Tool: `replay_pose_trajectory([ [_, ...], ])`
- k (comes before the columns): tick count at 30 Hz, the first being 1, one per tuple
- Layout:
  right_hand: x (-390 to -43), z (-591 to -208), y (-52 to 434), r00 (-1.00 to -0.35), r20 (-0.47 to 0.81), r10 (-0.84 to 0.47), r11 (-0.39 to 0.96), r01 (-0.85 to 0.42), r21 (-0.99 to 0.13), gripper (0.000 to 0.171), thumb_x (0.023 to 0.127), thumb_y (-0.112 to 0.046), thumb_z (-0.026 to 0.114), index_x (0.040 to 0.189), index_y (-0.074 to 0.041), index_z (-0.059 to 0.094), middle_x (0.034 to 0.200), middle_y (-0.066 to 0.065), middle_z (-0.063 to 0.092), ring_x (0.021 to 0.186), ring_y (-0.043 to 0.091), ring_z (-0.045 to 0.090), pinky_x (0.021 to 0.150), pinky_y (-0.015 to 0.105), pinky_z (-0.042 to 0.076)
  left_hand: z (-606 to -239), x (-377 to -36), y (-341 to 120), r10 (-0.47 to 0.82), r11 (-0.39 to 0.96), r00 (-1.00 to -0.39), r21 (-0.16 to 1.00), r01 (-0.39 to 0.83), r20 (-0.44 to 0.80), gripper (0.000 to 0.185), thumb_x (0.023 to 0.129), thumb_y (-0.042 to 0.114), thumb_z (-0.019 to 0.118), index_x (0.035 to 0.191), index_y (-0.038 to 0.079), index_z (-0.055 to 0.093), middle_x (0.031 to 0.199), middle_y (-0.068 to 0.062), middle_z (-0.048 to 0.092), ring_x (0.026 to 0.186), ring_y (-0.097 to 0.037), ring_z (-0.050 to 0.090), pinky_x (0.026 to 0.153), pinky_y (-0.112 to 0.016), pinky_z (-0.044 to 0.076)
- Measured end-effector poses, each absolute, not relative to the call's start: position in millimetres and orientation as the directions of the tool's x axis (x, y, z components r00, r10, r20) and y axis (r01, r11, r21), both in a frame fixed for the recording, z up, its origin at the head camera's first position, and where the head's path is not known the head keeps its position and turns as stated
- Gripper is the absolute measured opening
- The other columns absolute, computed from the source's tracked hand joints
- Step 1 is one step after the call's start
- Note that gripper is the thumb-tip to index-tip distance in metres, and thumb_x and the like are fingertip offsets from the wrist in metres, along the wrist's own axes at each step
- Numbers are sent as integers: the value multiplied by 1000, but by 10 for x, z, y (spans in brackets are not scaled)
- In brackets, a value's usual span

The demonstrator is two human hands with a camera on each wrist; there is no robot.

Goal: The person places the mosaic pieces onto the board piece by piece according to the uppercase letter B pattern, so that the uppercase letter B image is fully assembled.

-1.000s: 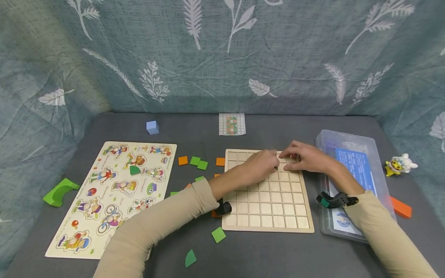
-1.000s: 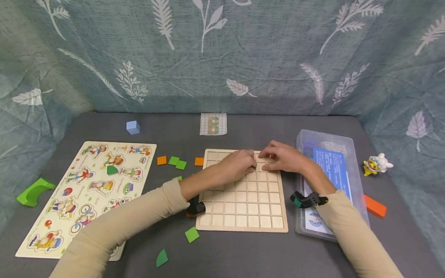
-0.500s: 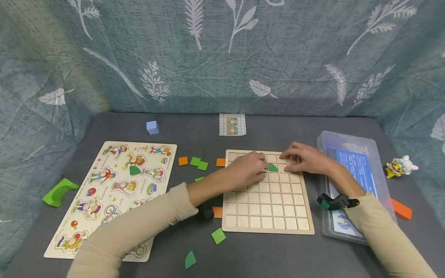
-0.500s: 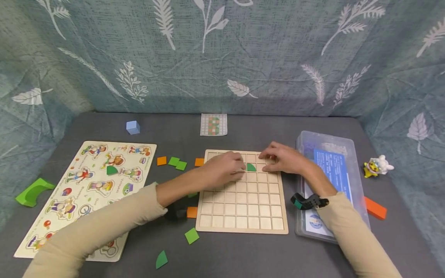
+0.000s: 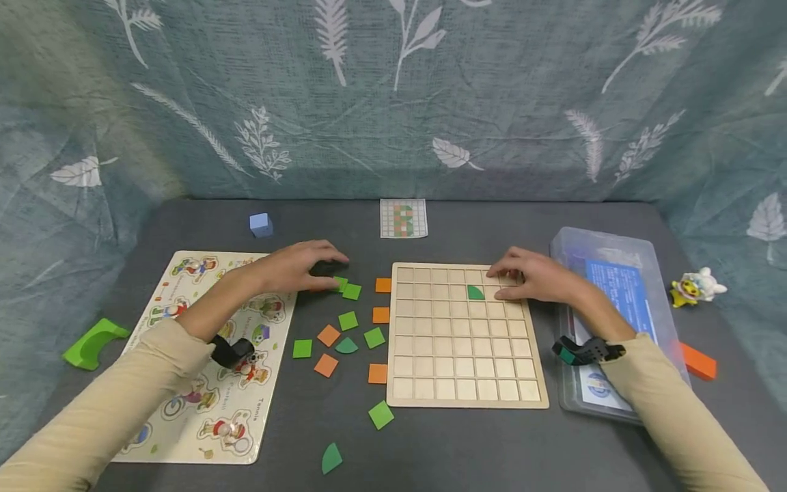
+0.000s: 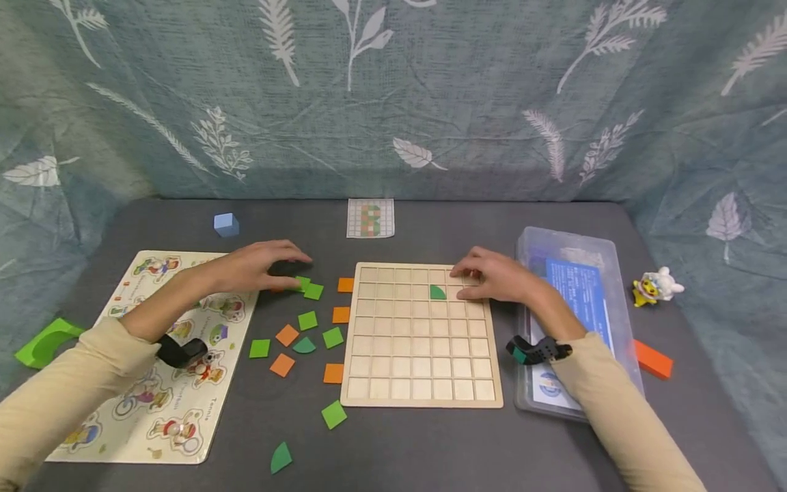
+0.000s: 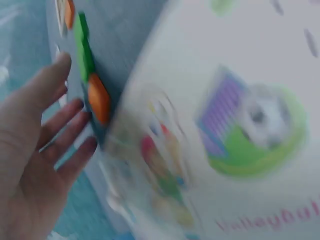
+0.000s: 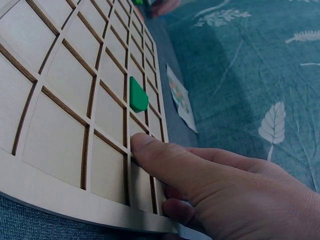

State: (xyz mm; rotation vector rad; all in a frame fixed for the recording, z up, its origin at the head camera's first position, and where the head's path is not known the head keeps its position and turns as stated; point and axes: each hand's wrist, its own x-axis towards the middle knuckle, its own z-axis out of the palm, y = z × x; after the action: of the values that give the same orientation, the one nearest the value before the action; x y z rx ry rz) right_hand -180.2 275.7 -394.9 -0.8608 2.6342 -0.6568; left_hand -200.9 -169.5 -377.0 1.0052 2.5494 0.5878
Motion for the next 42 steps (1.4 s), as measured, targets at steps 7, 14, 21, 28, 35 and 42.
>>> replay_pose_trajectory([
  [7,-1808,-3952,2741,-785,-138,-604,728,-472,-497,37,87,-31,73,120,-16,66,100,1,55,83,11,50,72,29,44,-3794,-2084,-1886,728,617,-665,579,533,-164,47,91,24,68,133,5,57,131,-13,58,123,-32,54,100,-50,44],
  [14,-1802,-3959,2740,-783,-125,-609,717,-477,-508,37,86,-30,73,120,-16,67,100,2,56,83,12,51,71,29,45,-3822,-2027,-1837,742,624,-659,490,609,-125,46,85,28,75,126,12,64,126,-9,59,116,-29,58,95,-48,47],
  [21,-1798,-3940,2730,-782,-144,-606,721,-464,-514,38,88,-33,71,120,-15,66,100,2,55,83,12,50,71,30,44,-3793,-1930,-1735,723,676,-683,308,670,-103,42,82,33,77,120,17,69,120,-6,62,107,-25,62,86,-45,50],
  [28,-1808,-3946,2733,-787,-154,-597,728,-452,-516,38,87,-31,73,120,-15,66,101,3,55,84,13,51,73,31,44,-3776,-1895,-1697,699,705,-706,277,653,-113,38,82,34,77,117,19,71,119,-6,62,104,-23,62,83,-42,50],
  [35,-1816,-3962,2729,-777,-140,-614,718,-476,-507,37,88,-32,72,121,-15,66,102,2,56,84,11,50,72,30,45,-3741,-1922,-1635,680,714,-727,306,629,-95,32,88,27,72,117,12,70,123,-8,62,110,-26,62,87,-45,52],
  [42,-1818,-3969,2748,-780,-135,-610,721,-477,-503,37,87,-30,73,120,-15,66,101,2,55,84,11,50,72,30,45,-3645,-1811,-1065,682,653,-731,440,617,12,35,91,27,68,121,11,67,113,-7,63,93,-20,62,79,-37,50],
])
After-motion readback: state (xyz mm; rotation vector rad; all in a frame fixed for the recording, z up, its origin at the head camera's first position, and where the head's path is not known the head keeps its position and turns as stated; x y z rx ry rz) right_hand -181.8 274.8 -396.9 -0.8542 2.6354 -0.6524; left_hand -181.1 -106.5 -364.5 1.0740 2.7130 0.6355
